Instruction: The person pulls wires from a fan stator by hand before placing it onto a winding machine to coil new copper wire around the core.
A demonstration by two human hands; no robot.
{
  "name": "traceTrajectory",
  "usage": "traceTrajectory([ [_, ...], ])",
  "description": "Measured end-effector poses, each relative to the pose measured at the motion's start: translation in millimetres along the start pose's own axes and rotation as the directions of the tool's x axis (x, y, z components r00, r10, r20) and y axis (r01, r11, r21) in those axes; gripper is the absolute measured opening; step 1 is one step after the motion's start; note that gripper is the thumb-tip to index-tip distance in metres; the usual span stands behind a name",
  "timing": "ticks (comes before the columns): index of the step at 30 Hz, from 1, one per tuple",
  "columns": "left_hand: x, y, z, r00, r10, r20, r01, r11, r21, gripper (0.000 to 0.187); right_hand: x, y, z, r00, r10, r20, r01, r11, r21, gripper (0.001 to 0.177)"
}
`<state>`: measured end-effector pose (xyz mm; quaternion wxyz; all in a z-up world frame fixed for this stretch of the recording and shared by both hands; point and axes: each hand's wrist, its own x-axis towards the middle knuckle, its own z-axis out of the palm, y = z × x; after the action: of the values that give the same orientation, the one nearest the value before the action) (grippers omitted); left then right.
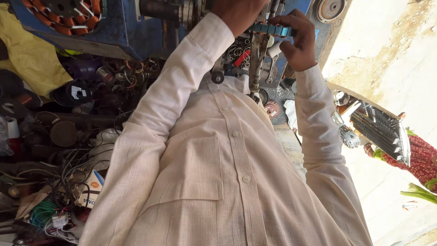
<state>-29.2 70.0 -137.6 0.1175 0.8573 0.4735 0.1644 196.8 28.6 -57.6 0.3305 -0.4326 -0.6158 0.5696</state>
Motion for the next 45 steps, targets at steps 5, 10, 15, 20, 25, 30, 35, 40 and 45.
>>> traceTrajectory([
  [5, -1, 22, -104, 0.952, 0.020, -0.305, -0.074, 0.983, -0.167, 0.013, 4, -10, -1, 0.999, 0.047, -0.005, -0.047, 0.996, -0.077, 0.057],
  [10, -21, 35, -115, 0.971, -0.151, -0.186, 0.055, 0.895, -0.442, 0.015, 8, -17, -1, 0.996, 0.086, 0.002, -0.086, 0.992, -0.088, 0.055],
  [15, -32, 50, -123, 0.976, -0.215, 0.018, 0.178, 0.756, -0.630, 0.010, 11, -17, -5, 0.993, 0.118, 0.029, -0.117, 0.992, -0.045, 0.057],
  [20, -48, 61, -109, 0.989, -0.091, 0.121, 0.128, 0.931, -0.342, 0.020, 10, -15, -6, 0.987, 0.161, 0.028, -0.158, 0.985, -0.066, 0.058],
  [25, -51, 69, -103, 0.987, 0.039, 0.155, 0.014, 0.946, -0.325, 0.012, 12, -20, -3, 0.991, 0.130, 0.030, -0.128, 0.990, -0.064, 0.057],
  [30, -52, 69, -99, 0.977, 0.055, 0.206, 0.017, 0.942, -0.334, 0.015, 14, -33, 17, 0.998, 0.055, -0.034, -0.060, 0.982, -0.179, 0.062],
  [35, -49, 63, -110, 0.970, 0.114, 0.217, -0.040, 0.948, -0.316, 0.006, 4, -16, 23, 0.985, 0.035, -0.168, -0.080, 0.961, -0.266, 0.051],
  [40, -5, 54, -140, 0.997, 0.069, 0.042, -0.050, 0.938, -0.343, 0.006, -2, -5, 14, 0.977, 0.132, -0.168, -0.145, 0.987, -0.070, 0.048],
  [45, 24, 47, -128, 0.993, 0.109, 0.042, -0.081, 0.900, -0.428, 0.009, -2, -2, 6, 0.970, 0.202, -0.133, -0.198, 0.979, 0.043, 0.047],
])
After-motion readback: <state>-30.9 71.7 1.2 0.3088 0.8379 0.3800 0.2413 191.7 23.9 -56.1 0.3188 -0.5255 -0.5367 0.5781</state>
